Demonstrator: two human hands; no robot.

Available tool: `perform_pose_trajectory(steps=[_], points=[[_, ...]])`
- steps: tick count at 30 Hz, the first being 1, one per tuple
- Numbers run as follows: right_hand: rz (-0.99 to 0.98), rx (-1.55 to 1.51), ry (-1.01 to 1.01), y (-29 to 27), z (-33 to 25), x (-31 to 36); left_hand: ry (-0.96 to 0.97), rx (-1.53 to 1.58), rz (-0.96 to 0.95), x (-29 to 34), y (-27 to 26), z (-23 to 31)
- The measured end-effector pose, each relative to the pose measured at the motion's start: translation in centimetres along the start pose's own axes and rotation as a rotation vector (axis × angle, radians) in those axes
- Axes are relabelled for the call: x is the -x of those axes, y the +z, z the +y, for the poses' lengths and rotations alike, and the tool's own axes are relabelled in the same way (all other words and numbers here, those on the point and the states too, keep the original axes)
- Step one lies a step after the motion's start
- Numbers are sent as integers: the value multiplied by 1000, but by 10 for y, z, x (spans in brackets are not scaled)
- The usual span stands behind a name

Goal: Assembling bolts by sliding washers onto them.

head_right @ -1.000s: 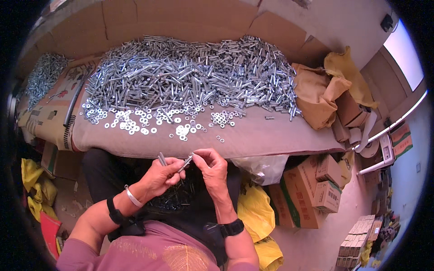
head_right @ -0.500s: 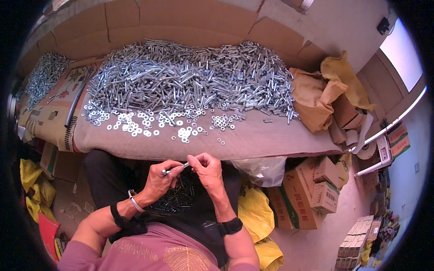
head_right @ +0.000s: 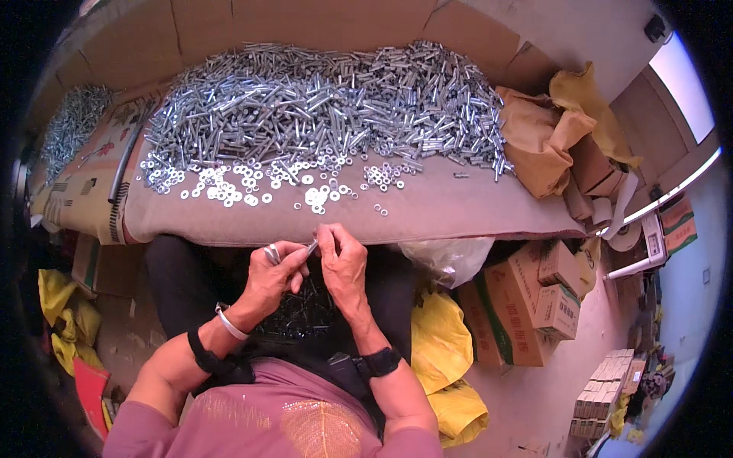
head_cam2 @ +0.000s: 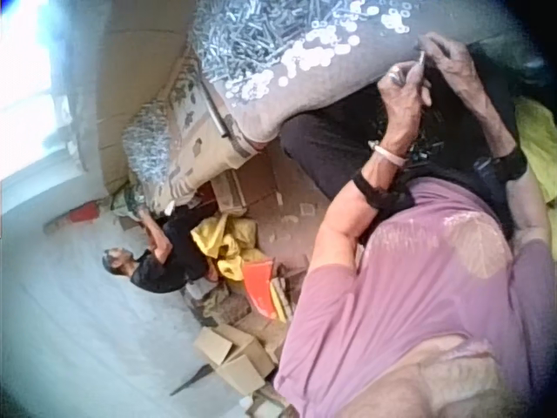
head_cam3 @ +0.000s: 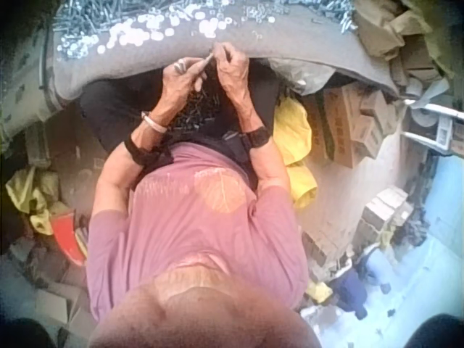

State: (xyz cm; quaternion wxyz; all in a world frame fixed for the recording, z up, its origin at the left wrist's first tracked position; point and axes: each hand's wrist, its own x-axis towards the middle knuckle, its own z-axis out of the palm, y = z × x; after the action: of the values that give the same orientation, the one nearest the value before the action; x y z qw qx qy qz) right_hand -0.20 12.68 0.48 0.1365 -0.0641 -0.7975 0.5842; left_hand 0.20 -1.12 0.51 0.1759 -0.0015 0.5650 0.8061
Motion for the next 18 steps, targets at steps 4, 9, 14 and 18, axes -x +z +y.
perform_pose_trajectory(steps=[4, 9, 14, 18], points=[[-57, -112, 15, -5, 7, 4, -134, 174, -35, -5, -6, -6], [-75, -170, 62, -6, 13, 6, -137, 176, -38, -6, -6, -11], [-27, -379, 132, -7, 16, 6, -108, 131, -46, -8, -5, -12], [12, -412, 144, -9, 23, 6, -125, 146, -62, -8, -5, -14]])
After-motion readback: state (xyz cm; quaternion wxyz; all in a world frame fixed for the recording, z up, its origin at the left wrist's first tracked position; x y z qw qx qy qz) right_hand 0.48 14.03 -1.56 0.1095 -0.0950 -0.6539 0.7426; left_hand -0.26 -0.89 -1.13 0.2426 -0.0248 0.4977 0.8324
